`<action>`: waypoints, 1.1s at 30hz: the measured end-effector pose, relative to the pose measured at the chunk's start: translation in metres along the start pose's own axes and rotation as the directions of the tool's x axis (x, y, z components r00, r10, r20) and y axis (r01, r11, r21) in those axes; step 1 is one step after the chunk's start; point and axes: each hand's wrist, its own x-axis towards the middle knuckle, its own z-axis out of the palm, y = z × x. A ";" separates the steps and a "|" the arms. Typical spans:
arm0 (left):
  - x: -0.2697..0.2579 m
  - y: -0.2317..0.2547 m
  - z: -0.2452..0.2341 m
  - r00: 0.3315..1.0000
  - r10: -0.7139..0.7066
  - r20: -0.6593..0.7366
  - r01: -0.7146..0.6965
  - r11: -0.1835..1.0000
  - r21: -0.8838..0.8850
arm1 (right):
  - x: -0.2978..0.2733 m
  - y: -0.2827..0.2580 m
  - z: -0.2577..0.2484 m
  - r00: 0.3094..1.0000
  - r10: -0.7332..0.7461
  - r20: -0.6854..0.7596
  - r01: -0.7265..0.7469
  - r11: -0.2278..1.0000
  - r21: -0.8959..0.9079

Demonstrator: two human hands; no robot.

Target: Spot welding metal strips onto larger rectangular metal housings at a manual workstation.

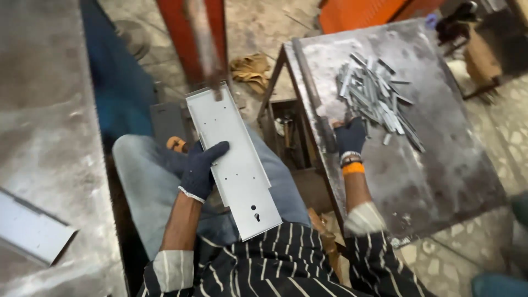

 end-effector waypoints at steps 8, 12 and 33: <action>0.013 -0.017 0.022 0.999 -0.043 -0.009 0.042 0.997 -0.057 | 0.017 0.055 -0.017 0.995 0.034 -0.090 -0.074 0.867 -0.493; 0.006 -0.013 0.023 0.999 -0.044 -0.016 0.044 0.998 -0.037 | 0.009 0.030 -0.031 0.991 0.079 -0.107 -0.118 0.892 -0.436; -0.036 -0.022 0.013 0.965 0.262 -0.028 -0.259 0.961 0.097 | -0.142 -0.319 -0.086 0.835 -0.457 0.306 0.378 0.881 0.285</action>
